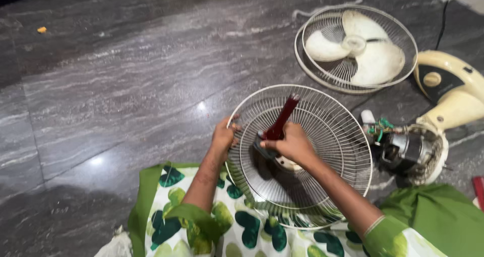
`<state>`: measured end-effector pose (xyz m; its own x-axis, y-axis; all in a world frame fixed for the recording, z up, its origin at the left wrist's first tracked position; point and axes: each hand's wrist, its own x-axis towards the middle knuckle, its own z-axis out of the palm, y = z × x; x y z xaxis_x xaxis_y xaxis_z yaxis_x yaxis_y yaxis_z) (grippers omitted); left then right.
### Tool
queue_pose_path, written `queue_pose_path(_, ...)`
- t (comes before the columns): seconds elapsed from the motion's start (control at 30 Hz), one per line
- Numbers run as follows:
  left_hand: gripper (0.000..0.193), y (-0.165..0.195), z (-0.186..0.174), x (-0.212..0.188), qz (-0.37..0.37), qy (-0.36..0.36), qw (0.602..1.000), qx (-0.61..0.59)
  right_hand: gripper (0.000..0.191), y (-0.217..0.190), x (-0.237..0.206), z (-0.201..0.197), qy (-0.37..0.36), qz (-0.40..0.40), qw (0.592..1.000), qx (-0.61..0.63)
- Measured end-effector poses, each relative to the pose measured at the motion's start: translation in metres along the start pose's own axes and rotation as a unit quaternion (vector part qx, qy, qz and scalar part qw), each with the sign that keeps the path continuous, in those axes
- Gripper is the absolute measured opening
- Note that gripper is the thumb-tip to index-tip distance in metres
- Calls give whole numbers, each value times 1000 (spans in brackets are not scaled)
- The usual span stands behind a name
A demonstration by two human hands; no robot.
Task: The person cleans a disassembled table fan using a brush. They scrub the fan blades and both sides of the metal cage, flipping the cage over to reach the back. The fan motor and base remain on the floor nearby.
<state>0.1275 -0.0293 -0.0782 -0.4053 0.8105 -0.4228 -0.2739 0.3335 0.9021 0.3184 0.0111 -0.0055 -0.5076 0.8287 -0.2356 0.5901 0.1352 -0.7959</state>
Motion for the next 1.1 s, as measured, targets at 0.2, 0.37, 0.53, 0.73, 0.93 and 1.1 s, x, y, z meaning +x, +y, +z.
queue_pose_path(0.2, 39, -10, 6, 2, -47, -8, 999, -1, 33, -5, 50, -23, 163, 28, 977, 132)
queue_pose_path(0.37, 44, -19, 3, 8, 8, -18, 999, -39, 36, 23, 57, -40, 319, -194, 915, 153)
queue_pose_path(0.53, 43, -20, 4, 14, -20, 18, 998, -53, 41, 22, 71, -18, 419, -204, 881, -77)
queue_pose_path(0.73, 41, -17, 0, 22, -61, 48, 991, -106, 33, 7, 39, 41, 114, -329, 921, 173)
queue_pose_path(0.93, 39, -18, -3, 17, 27, 99, 988, -112, 35, 33, -29, 37, -107, -199, 974, 20)
queue_pose_path(1.1, 42, -18, 0, 7, 25, 115, 992, -47, 40, 86, -47, -28, -172, 22, 985, -18)
